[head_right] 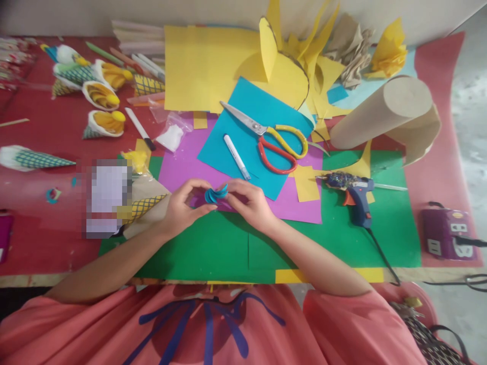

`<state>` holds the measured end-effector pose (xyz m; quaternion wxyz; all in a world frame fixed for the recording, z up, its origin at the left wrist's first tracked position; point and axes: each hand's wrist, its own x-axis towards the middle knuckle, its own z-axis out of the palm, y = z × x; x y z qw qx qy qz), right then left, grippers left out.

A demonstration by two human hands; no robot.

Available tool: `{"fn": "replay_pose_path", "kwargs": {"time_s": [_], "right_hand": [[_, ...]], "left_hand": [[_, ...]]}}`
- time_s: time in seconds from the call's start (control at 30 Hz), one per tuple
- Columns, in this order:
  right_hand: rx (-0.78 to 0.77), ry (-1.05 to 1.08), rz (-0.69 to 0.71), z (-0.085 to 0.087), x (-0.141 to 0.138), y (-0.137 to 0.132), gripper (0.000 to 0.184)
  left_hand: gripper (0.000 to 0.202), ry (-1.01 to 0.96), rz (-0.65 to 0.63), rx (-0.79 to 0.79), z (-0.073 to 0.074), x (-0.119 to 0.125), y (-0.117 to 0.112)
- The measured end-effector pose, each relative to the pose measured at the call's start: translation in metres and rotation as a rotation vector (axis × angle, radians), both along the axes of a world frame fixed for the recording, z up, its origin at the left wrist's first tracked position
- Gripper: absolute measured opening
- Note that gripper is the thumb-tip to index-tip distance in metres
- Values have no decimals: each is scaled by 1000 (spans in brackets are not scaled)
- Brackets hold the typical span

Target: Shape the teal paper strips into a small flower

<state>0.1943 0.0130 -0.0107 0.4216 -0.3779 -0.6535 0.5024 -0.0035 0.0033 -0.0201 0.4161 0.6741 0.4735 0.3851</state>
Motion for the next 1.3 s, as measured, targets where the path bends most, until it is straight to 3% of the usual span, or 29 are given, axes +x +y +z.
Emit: {"fn": "replay_pose_path", "kwargs": {"time_s": [0.3, 0.47, 0.57, 0.7, 0.83, 1.3], "right_hand": [[-153, -30, -86, -2, -1, 1, 33], [-203, 33, -37, -2, -1, 1, 25], [-212, 78, -40, -4, -2, -1, 18], [-71, 62, -96, -5, -2, -3, 11], [91, -9, -55, 0, 1, -3, 16], [47, -38, -32, -4, 0, 2, 23]], "left_hand": [[28, 71, -75, 190, 1, -4, 1], [28, 76, -194, 275, 6, -2, 1], [26, 87, -202, 309, 7, -1, 1], [27, 119, -73, 344, 6, 0, 1], [28, 170, 45, 296, 5, 0, 2], [24, 181, -107, 413, 9, 1, 3]]}}
